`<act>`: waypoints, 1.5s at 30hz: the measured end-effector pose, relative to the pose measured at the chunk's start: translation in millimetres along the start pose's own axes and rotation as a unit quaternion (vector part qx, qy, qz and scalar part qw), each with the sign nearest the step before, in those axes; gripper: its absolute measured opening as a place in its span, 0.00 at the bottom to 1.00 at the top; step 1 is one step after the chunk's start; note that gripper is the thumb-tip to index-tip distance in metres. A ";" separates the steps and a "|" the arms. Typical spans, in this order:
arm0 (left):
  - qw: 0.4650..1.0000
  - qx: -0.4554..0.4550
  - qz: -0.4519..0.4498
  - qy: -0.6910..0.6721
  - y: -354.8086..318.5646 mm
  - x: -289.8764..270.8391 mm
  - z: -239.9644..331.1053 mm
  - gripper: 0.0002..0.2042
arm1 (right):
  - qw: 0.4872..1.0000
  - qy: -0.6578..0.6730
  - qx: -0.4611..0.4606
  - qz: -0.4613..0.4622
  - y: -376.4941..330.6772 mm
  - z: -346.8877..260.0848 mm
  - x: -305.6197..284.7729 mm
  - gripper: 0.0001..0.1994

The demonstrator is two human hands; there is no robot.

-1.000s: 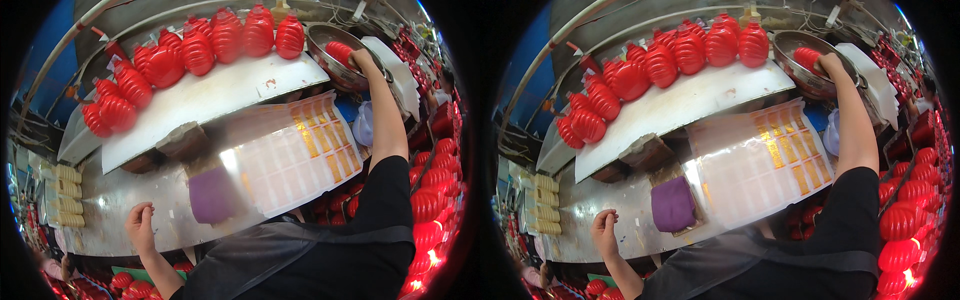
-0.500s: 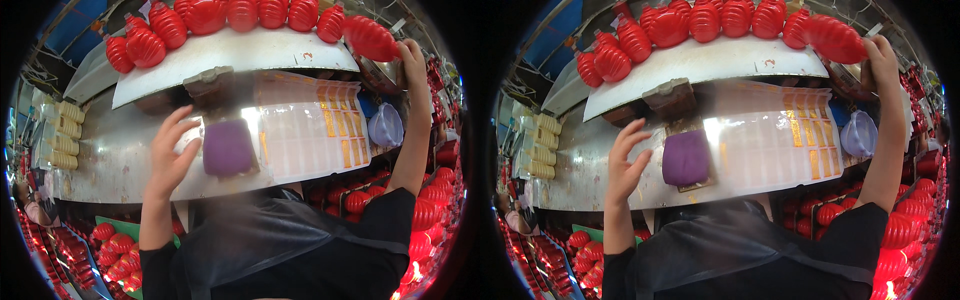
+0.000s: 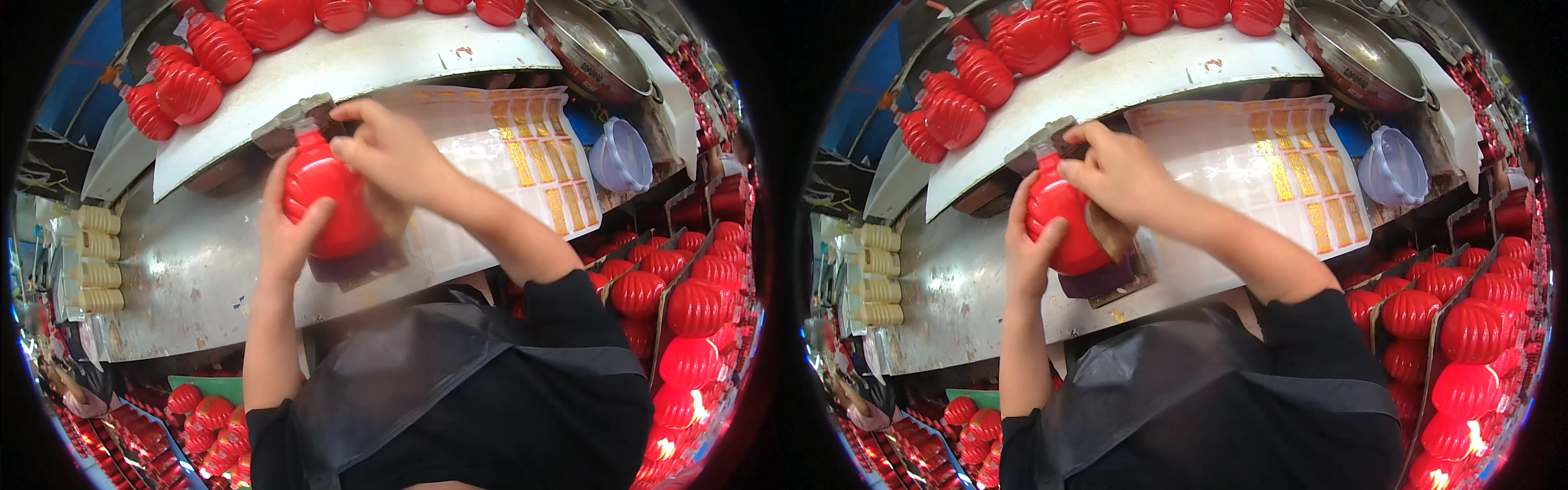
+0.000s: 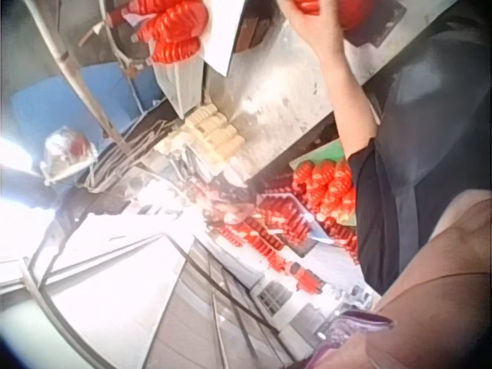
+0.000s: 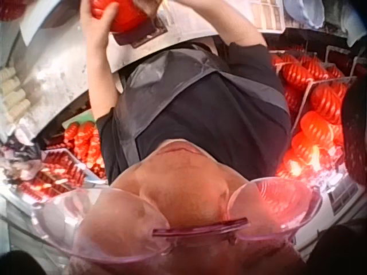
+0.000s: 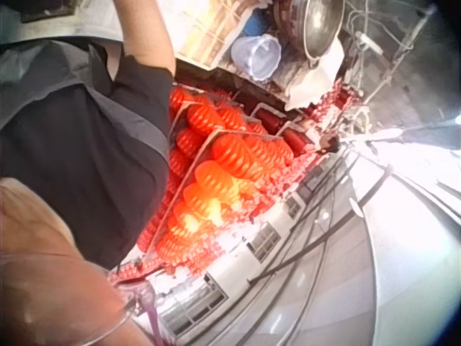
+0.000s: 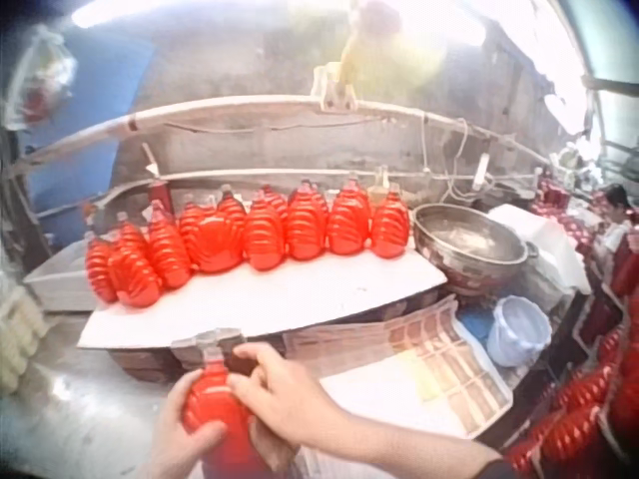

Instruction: The person repeatedly picks up red plastic bottles, applies a gold label to the neck of each bottle, and places the labeled bottles on a nearby shelf. The process is repeated for multiple bottles in a continuous loop.

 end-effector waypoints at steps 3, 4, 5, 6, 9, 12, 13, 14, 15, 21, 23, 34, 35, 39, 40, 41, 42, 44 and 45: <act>0.994 -0.043 -0.008 -0.096 12.1 -10.4 -26.7 0.36 | 0.998 -0.062 0.030 0.005 -51.7 44.9 5.7 0.19; 0.994 -0.048 -0.009 -0.099 14.6 -11.8 -29.6 0.36 | 0.989 -0.108 0.094 0.034 -72.6 69.8 -6.0 0.18; 0.993 -0.046 -0.013 -0.104 17.4 -11.7 -30.3 0.36 | 0.981 -0.157 0.097 0.068 -91.6 82.7 -20.2 0.16; 0.995 -0.052 -0.007 -0.086 16.5 -12.8 -30.9 0.36 | 0.957 -0.230 0.126 0.125 -117.4 95.5 -44.9 0.13; 0.998 -0.041 0.035 -0.020 8.9 -18.0 -24.7 0.38 | 0.856 -0.433 0.172 0.225 -187.6 108.6 -108.0 0.13; 0.997 -0.027 0.065 -0.015 2.6 -18.4 -25.0 0.39 | 0.787 -0.538 0.251 0.166 -209.4 125.6 -122.1 0.18; 0.997 -0.024 0.075 -0.007 -0.3 -19.2 -25.1 0.40 | 0.788 -0.548 0.247 0.130 -210.4 126.0 -113.5 0.19; 0.997 -0.024 0.076 -0.011 -3.6 -18.0 -26.5 0.40 | 0.788 -0.541 0.279 0.089 -213.1 131.5 -103.0 0.20; 0.997 -0.007 0.077 -0.010 -8.7 -15.6 -24.0 0.40 | 0.786 -0.533 0.310 0.048 -215.6 135.9 -89.3 0.21; 0.997 0.012 0.080 -0.019 -25.6 -4.9 -27.8 0.43 | 0.822 -0.532 0.205 0.000 -229.8 107.9 -26.8 0.22; 0.997 0.013 0.078 0.005 -25.7 -6.1 -27.3 0.42 | 0.845 -0.512 0.157 0.004 -236.5 104.4 -23.1 0.25; 0.997 -0.007 0.072 -0.001 -29.1 -4.6 -33.5 0.43 | 0.951 -0.284 0.117 -0.023 -228.8 100.5 -30.6 0.07; 0.997 -0.002 0.074 -0.021 -28.9 -3.6 -33.7 0.44 | 0.956 -0.181 0.227 -0.038 -225.2 117.9 -37.9 0.06; 0.996 -0.017 0.082 -0.025 -28.8 -2.7 -33.8 0.44 | 0.950 0.136 0.278 -0.041 -152.7 102.1 -43.9 0.12; 0.996 -0.008 0.087 0.005 -28.5 -4.7 -28.8 0.44 | 0.959 0.128 0.252 -0.023 -124.3 87.7 -44.6 0.12; 0.995 0.002 0.092 0.035 -27.8 -7.3 -23.4 0.44 | 0.967 0.118 0.222 -0.028 -99.8 67.2 -44.7 0.11; 0.993 0.007 0.098 0.063 -26.8 -10.3 -18.8 0.44 | 0.983 0.105 0.149 -0.032 -78.1 37.7 -42.5 0.10; 0.994 0.020 0.100 0.034 -22.8 -15.0 -14.0 0.42 | 0.997 -0.059 -0.001 -0.042 -42.6 -20.5 -28.6 0.07; 0.994 0.026 0.101 0.017 -20.0 -17.1 -11.7 0.41 | 0.986 -0.131 -0.094 -0.051 -31.8 -47.6 -15.1 0.08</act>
Point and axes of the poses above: each hand's wrist, its own y-axis towards the middle knuckle, its own x-axis out of the palm, z = x × y, the point moved 10 cm from there along y, towards the middle knuckle, and after that the axes turned 15 degrees about -z, right-handed, at the moved point
